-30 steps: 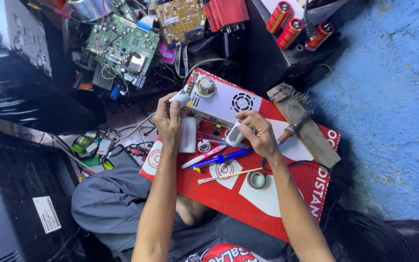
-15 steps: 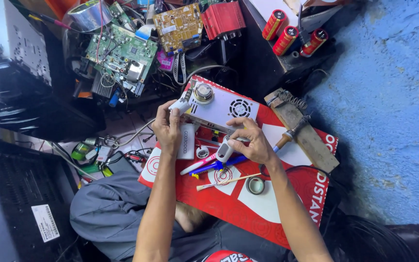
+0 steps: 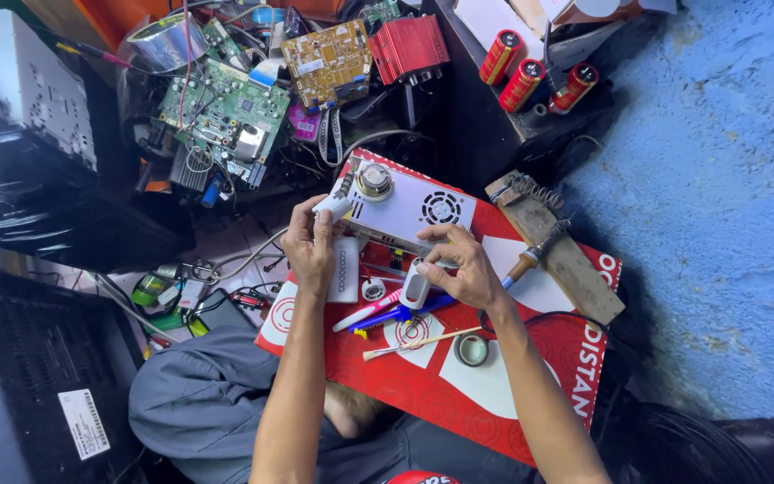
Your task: The person is inspecting and troubleshooting a small motor component, using a voltage tester to probe different parts of the assembly.
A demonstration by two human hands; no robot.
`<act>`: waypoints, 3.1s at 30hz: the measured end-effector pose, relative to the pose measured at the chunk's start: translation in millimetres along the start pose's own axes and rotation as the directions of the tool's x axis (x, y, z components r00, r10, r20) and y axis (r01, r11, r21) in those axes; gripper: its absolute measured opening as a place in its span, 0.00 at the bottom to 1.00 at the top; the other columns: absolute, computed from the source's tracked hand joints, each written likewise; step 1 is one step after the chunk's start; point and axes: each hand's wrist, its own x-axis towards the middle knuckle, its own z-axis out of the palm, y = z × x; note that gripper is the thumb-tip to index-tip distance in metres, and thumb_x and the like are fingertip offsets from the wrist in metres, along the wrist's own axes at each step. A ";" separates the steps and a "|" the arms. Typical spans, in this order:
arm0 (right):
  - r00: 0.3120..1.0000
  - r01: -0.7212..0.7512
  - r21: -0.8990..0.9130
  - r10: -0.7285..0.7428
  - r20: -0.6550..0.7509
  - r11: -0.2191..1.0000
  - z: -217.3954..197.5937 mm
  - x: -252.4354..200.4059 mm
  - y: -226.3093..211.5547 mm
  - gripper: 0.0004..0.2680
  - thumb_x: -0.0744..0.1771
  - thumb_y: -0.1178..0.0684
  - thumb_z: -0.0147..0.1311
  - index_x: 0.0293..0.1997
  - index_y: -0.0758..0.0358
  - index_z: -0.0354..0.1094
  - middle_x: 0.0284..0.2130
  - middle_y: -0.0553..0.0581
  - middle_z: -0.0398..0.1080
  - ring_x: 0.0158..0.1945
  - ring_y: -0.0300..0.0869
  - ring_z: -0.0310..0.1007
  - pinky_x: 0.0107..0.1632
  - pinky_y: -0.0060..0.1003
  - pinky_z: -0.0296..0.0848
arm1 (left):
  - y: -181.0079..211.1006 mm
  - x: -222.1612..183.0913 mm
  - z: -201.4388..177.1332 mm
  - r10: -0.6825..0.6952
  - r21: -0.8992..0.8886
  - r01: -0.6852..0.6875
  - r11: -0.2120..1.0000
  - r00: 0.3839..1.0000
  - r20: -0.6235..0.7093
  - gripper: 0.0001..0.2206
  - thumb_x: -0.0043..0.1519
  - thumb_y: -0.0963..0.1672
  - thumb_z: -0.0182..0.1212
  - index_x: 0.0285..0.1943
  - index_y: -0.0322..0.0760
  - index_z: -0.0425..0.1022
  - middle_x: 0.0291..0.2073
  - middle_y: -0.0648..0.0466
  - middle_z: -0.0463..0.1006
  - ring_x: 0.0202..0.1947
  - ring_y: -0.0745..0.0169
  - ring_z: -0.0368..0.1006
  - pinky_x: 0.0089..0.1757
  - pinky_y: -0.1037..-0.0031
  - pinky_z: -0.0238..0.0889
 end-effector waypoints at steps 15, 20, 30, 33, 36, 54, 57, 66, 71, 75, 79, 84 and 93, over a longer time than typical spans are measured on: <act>0.999 -0.028 0.004 0.028 -0.037 1.000 -3.6 3.1 -10.6 0.09 0.65 0.44 0.63 0.30 0.56 0.76 0.49 0.58 0.74 0.55 0.53 0.73 0.62 0.49 0.63 | 0.0 1.4 -0.1 0.007 0.031 -0.007 0.999 1.000 0.008 0.15 0.69 0.51 0.56 0.53 0.39 0.80 0.17 0.52 0.77 0.21 0.64 0.74 0.29 0.75 0.66; 0.998 -0.031 -0.017 0.030 -0.053 0.999 -3.5 5.5 -17.6 0.07 0.65 0.46 0.63 0.33 0.55 0.77 0.48 0.57 0.75 0.53 0.54 0.75 0.61 0.48 0.65 | 0.9 1.9 -1.0 0.030 0.018 -0.030 0.999 0.999 0.023 0.15 0.69 0.50 0.57 0.53 0.38 0.79 0.19 0.50 0.79 0.22 0.62 0.77 0.30 0.74 0.69; 0.991 -0.127 0.007 0.128 -0.041 0.992 -13.4 24.4 -28.4 0.06 0.67 0.48 0.60 0.37 0.58 0.76 0.42 0.60 0.78 0.48 0.55 0.78 0.53 0.48 0.72 | -8.9 3.8 11.2 0.191 0.117 -0.190 0.975 0.982 0.003 0.14 0.65 0.49 0.65 0.54 0.38 0.76 0.23 0.49 0.79 0.22 0.57 0.77 0.31 0.72 0.70; 0.980 -0.181 -0.004 0.180 -0.081 0.984 -8.2 35.6 -17.8 0.08 0.68 0.44 0.59 0.42 0.54 0.76 0.34 0.56 0.78 0.42 0.46 0.78 0.49 0.43 0.73 | 2.2 15.3 32.7 0.291 0.117 -0.302 0.946 0.951 0.106 0.14 0.61 0.48 0.69 0.51 0.39 0.78 0.24 0.49 0.80 0.23 0.50 0.78 0.30 0.70 0.71; 0.947 -0.266 0.149 0.287 -0.143 0.952 -2.7 49.9 -11.2 0.12 0.71 0.38 0.47 0.51 0.48 0.73 0.31 0.52 0.78 0.42 0.43 0.78 0.52 0.40 0.73 | 31.6 31.8 64.9 0.407 0.144 -0.438 0.887 0.891 0.202 0.15 0.59 0.48 0.72 0.50 0.38 0.80 0.25 0.48 0.80 0.23 0.50 0.77 0.31 0.66 0.72; 0.795 -0.169 0.457 0.395 -0.461 0.873 -0.3 93.2 17.4 0.20 0.71 0.36 0.39 0.41 0.57 0.79 0.25 0.52 0.70 0.28 0.34 0.66 0.34 0.27 0.66 | 43.1 44.7 96.4 0.518 0.154 -0.605 0.781 0.766 0.381 0.20 0.62 0.54 0.63 0.55 0.38 0.78 0.31 0.49 0.77 0.31 0.52 0.77 0.36 0.67 0.72; 0.821 -0.044 0.513 0.324 -0.470 0.857 6.1 93.2 26.0 0.16 0.71 0.43 0.44 0.40 0.65 0.76 0.20 0.54 0.67 0.24 0.34 0.66 0.31 0.26 0.64 | 11.2 59.8 73.4 0.426 0.181 -0.477 0.860 0.867 0.257 0.16 0.62 0.50 0.63 0.54 0.39 0.79 0.36 0.52 0.78 0.35 0.54 0.76 0.38 0.68 0.71; 0.908 -0.050 0.384 0.202 -0.367 0.922 6.6 92.2 20.0 0.10 0.68 0.52 0.50 0.41 0.64 0.79 0.19 0.56 0.72 0.23 0.35 0.69 0.28 0.29 0.69 | 5.3 89.7 48.1 -0.237 0.106 0.218 0.970 0.945 0.225 0.13 0.60 0.39 0.53 0.47 0.39 0.83 0.33 0.47 0.84 0.34 0.57 0.79 0.39 0.66 0.72; 0.914 -0.056 0.365 0.195 -0.355 0.929 5.2 91.9 20.9 0.10 0.69 0.52 0.50 0.42 0.63 0.79 0.20 0.55 0.73 0.23 0.34 0.70 0.29 0.29 0.71 | 8.7 91.4 44.6 -0.261 0.139 0.226 0.964 0.899 0.351 0.15 0.56 0.38 0.55 0.48 0.42 0.84 0.37 0.48 0.84 0.37 0.56 0.79 0.40 0.68 0.72; 0.920 -0.057 0.360 0.189 -0.343 0.931 4.0 93.2 20.1 0.10 0.69 0.52 0.50 0.43 0.63 0.79 0.21 0.55 0.74 0.25 0.35 0.70 0.30 0.30 0.71 | 0.4 94.5 33.4 -0.150 0.160 0.075 0.984 0.831 0.536 0.22 0.55 0.39 0.61 0.61 0.39 0.79 0.49 0.45 0.76 0.37 0.54 0.73 0.40 0.62 0.72; 0.923 -0.058 0.355 0.186 -0.338 0.933 2.9 92.0 17.0 0.10 0.69 0.51 0.49 0.43 0.63 0.79 0.21 0.55 0.73 0.25 0.35 0.70 0.31 0.32 0.71 | -5.6 90.5 28.7 -0.157 0.167 0.065 0.984 0.762 0.628 0.23 0.53 0.41 0.65 0.61 0.42 0.79 0.53 0.47 0.73 0.47 0.51 0.72 0.44 0.69 0.72; 0.934 -0.062 0.322 0.169 -0.314 0.945 3.5 92.5 19.6 0.10 0.70 0.51 0.49 0.42 0.61 0.79 0.21 0.54 0.73 0.25 0.36 0.70 0.32 0.31 0.71 | -8.0 90.7 37.7 -0.072 0.191 -0.062 0.980 0.781 0.621 0.21 0.54 0.42 0.70 0.58 0.39 0.79 0.51 0.46 0.74 0.55 0.43 0.71 0.46 0.63 0.71; 0.928 -0.064 0.337 0.180 -0.327 0.939 4.6 94.2 17.1 0.11 0.70 0.50 0.47 0.43 0.61 0.80 0.20 0.53 0.73 0.25 0.34 0.69 0.32 0.30 0.71 | 2.6 85.6 55.0 -0.060 0.025 0.055 0.998 0.925 0.375 0.19 0.54 0.45 0.78 0.49 0.33 0.76 0.48 0.45 0.83 0.50 0.50 0.80 0.42 0.69 0.73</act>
